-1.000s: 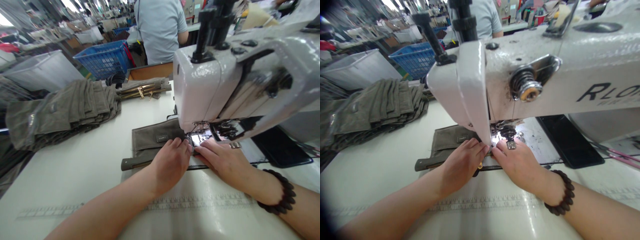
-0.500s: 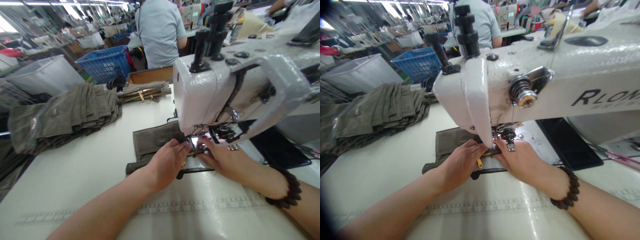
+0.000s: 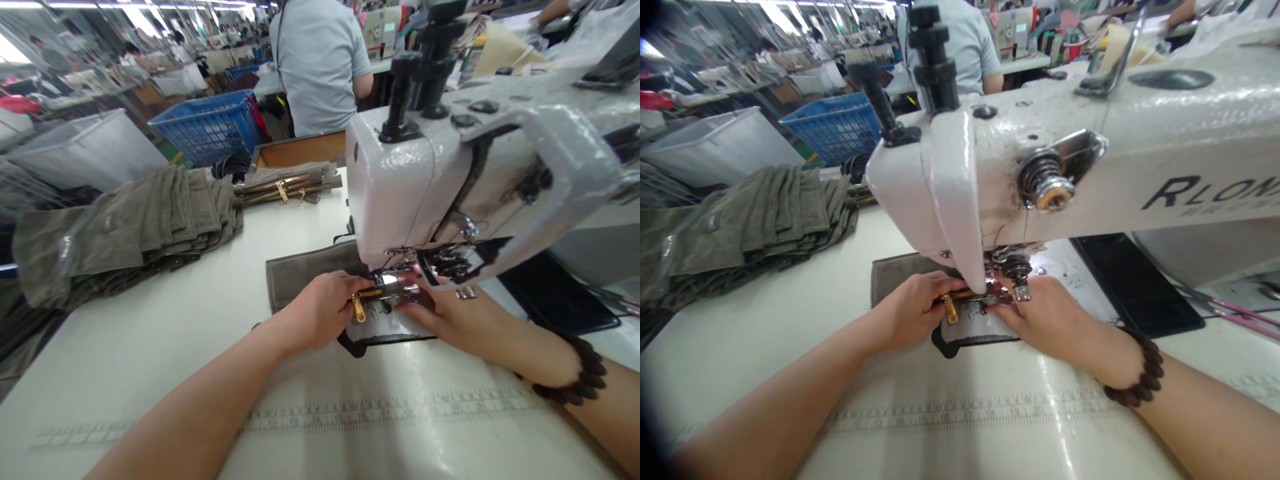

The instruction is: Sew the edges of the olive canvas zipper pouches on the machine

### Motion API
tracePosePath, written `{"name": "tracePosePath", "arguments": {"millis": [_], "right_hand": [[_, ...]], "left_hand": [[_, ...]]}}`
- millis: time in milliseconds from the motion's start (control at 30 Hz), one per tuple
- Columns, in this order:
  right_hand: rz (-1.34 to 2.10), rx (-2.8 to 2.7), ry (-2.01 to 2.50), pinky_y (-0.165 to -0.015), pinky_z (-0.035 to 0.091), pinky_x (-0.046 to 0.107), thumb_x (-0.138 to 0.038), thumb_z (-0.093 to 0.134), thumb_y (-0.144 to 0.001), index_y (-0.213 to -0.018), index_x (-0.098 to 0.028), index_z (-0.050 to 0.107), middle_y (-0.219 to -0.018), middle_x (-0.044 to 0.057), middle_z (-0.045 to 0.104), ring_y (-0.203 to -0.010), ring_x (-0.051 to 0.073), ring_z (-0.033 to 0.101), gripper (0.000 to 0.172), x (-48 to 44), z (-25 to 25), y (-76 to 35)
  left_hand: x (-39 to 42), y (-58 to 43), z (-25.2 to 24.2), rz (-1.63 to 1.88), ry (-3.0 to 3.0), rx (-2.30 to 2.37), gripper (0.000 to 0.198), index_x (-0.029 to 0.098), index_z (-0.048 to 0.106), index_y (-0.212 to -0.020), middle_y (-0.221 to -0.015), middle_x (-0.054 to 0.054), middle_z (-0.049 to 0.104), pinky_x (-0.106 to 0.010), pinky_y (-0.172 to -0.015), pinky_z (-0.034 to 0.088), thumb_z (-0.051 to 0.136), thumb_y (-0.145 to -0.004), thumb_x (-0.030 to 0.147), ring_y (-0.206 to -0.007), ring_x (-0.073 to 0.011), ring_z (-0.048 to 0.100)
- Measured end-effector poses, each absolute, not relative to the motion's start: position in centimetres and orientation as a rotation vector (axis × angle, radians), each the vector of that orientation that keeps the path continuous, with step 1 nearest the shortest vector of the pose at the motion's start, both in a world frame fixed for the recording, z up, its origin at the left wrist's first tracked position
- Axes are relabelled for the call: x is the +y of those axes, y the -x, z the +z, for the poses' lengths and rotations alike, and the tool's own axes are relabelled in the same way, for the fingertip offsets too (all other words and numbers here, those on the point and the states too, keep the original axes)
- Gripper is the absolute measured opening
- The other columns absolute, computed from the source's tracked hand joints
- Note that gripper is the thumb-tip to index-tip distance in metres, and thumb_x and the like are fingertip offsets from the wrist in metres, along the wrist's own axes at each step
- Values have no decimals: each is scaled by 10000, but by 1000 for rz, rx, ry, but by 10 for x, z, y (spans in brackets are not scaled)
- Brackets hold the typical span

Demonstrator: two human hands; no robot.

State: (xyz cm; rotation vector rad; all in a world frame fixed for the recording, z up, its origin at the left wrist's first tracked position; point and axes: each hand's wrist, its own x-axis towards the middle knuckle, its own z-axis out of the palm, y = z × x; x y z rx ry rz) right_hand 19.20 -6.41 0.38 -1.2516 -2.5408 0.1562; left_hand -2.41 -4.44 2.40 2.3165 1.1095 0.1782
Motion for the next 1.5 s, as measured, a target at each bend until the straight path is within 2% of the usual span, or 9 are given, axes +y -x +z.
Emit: {"name": "tracePosePath", "arguments": {"millis": [100,200,267,400,567,800,933,1267,1500], "right_hand": [[410,-2588,1310,-446,339,226,-313,540,-799,-734,-185,577,-578,-15,582,-478,120,516,149,-63,19,-198],[329,-2689,1244,-424,303,220,-319,606,-753,-900,-196,591,-518,-39,549,-441,118,492,193,-67,27,-201],[81,-2715,1169,-443,306,236,-312,572,-783,-941,-193,590,-567,-13,575,-466,135,505,199,-72,25,-199],[-279,-2642,1036,-451,294,268,-240,373,-889,-827,-152,605,-725,55,592,-515,146,496,256,-79,13,-188],[-249,-2609,1004,-436,271,263,-181,271,-917,-831,-140,605,-692,36,556,-509,133,459,348,-79,5,-181],[-126,-2627,1023,-511,339,273,-177,280,-917,-814,-144,612,-713,43,569,-573,146,492,349,-77,4,-183],[-143,-2621,1041,-573,371,310,-177,284,-911,-853,-156,621,-756,48,598,-629,178,520,343,-74,5,-182],[-118,-2572,1124,-559,381,293,-196,283,-911,-879,-177,625,-912,63,636,-668,169,576,344,-68,0,-181],[-113,-2520,1110,-637,427,311,-187,310,-904,-930,-189,616,-891,56,646,-766,179,592,307,-63,-8,-181]], "left_hand": [[-44,24,25,172,-2338,1090,430,173,559,-1109,-975,-36,621,-256,-806,463,415,-731,29,-871,-145,577],[-49,20,25,116,-2548,971,370,148,551,-1101,-1076,-52,594,-275,-897,416,435,-764,48,-984,-154,533],[-55,15,24,26,-2726,923,300,115,558,-1069,-1089,-82,578,-302,-902,410,466,-784,90,-997,-178,518],[-64,6,24,-87,-2867,980,234,106,557,-1029,-998,-88,576,-300,-786,458,459,-818,126,-878,-183,542],[-69,4,25,-136,-2991,962,206,87,577,-974,-902,-78,595,-289,-760,451,440,-820,94,-837,-183,536],[-67,2,22,-65,-2922,949,144,98,578,-908,-897,-65,574,-289,-797,430,473,-809,98,-891,-188,497],[-65,2,21,-48,-2859,990,150,105,561,-923,-914,-69,553,-288,-786,430,445,-829,111,-870,-183,492],[-59,3,17,-6,-2883,1026,187,125,538,-970,-965,-89,561,-310,-805,427,392,-852,120,-959,-198,487],[-54,2,17,-17,-2909,1025,214,115,539,-980,-985,-98,575,-338,-839,426,364,-858,109,-998,-208,489]]}}
